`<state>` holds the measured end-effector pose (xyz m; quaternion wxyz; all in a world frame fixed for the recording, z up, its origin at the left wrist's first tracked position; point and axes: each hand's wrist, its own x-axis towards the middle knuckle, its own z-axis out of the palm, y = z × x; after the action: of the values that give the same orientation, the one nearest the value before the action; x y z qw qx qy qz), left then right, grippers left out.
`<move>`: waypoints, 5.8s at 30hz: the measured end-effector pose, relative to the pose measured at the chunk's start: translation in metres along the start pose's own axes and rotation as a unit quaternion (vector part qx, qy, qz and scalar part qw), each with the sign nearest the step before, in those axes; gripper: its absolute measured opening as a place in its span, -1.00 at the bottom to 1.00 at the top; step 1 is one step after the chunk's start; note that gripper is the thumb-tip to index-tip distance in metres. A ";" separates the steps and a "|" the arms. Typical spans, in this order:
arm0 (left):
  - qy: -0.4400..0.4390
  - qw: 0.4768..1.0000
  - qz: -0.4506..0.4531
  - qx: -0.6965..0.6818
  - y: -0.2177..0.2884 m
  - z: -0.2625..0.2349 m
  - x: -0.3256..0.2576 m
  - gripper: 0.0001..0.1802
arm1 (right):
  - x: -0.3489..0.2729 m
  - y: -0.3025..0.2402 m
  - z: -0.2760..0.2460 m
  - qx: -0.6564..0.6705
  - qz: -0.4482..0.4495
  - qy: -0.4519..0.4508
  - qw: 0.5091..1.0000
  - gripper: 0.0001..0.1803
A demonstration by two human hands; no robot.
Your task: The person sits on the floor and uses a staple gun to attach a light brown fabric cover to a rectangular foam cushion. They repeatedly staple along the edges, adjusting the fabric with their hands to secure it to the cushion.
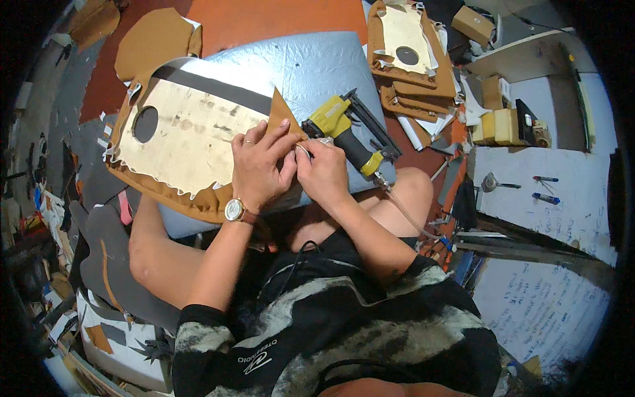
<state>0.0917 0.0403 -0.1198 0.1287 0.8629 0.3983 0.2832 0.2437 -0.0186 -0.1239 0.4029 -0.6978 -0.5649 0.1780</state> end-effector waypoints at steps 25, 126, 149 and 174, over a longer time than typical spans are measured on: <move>-0.052 0.981 -0.162 0.089 0.030 0.026 0.001 -0.01 | 0.109 -0.064 -0.035 -0.127 0.101 -0.454 0.876 -0.36; -0.106 0.992 -0.059 0.021 0.011 -0.029 -0.019 -0.75 | 0.079 0.009 -0.112 -0.154 0.030 -0.351 0.923 -0.50; -0.011 0.997 -0.033 -0.071 -0.016 -0.011 -0.030 -0.74 | -0.007 -0.023 -0.087 -0.103 0.130 -0.291 0.942 -0.49; -0.118 0.989 -0.083 0.016 -0.021 -0.033 -0.046 -0.67 | -0.035 -0.028 -0.084 0.017 0.134 -0.268 0.954 -0.61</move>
<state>0.0349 0.0187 -0.1206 0.1838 0.8563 0.4549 0.1613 0.2742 -0.0810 -0.0579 0.2210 -0.6866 -0.5505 0.4204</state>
